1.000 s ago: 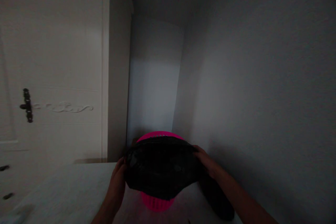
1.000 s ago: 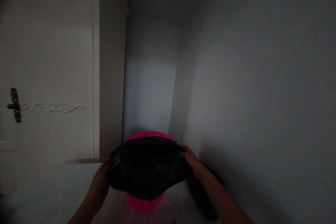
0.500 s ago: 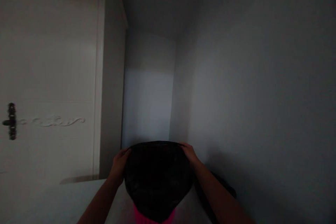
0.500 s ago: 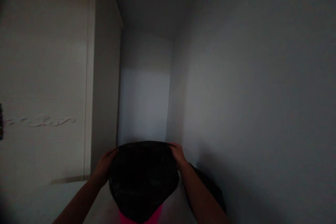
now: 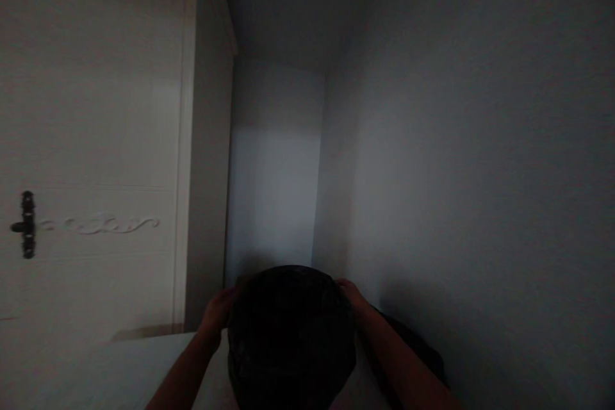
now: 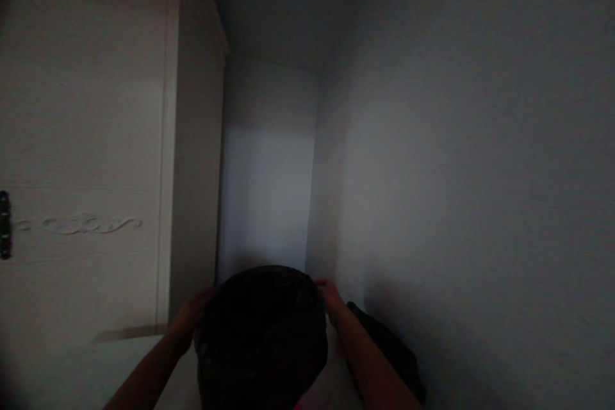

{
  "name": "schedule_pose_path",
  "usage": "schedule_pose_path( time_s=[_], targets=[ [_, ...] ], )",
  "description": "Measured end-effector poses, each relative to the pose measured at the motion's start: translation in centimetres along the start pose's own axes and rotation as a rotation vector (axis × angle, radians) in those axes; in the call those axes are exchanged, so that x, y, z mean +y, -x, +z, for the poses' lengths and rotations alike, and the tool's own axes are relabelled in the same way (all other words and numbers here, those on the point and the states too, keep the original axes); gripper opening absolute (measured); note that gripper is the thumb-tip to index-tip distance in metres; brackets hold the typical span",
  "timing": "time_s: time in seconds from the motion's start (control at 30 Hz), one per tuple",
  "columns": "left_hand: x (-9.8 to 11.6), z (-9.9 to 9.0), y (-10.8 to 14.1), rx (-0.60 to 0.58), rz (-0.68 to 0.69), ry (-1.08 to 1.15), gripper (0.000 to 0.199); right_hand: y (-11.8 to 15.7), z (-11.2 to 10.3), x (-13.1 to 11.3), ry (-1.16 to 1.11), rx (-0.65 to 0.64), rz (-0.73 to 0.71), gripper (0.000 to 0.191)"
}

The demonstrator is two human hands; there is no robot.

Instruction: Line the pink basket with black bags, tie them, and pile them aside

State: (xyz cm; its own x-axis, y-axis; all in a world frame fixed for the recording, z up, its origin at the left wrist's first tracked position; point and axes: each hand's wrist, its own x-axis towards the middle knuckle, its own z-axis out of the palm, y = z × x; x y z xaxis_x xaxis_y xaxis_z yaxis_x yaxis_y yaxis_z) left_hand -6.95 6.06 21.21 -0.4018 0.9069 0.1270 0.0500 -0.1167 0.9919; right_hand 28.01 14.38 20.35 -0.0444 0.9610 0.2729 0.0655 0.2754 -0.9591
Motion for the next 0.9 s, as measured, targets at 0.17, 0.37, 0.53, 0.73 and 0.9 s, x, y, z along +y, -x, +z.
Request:
schedule_pose_path(
  time_s=[0.17, 0.37, 0.53, 0.73, 0.9],
  targets=[
    [6.0, 0.0, 1.2, -0.096, 0.324, -0.175, 0.039, -0.5, -0.8, -5.6, 0.120, 0.010, -0.244, 0.039],
    [8.1, 5.5, 5.4, -0.571, 0.356, -0.491, 0.029, 1.3, 3.2, -8.0, 0.670, -0.717, -0.448, 0.023],
    [10.0, 5.2, 8.7, -0.621, 0.407, -0.611, 0.035, 1.8, 4.1, -8.2, 0.691, -0.709, -0.422, 0.015],
    [9.1, 4.4, 14.8, -0.493, 0.672, -0.568, 0.043, 1.8, 1.3, -11.2, 0.352, -0.198, -0.445, 0.038],
    [6.8, 5.7, 14.0, -0.547, 0.699, -0.830, 0.029, 4.9, -0.4, -6.4, 0.003, 0.198, -0.333, 0.058]
  ],
)
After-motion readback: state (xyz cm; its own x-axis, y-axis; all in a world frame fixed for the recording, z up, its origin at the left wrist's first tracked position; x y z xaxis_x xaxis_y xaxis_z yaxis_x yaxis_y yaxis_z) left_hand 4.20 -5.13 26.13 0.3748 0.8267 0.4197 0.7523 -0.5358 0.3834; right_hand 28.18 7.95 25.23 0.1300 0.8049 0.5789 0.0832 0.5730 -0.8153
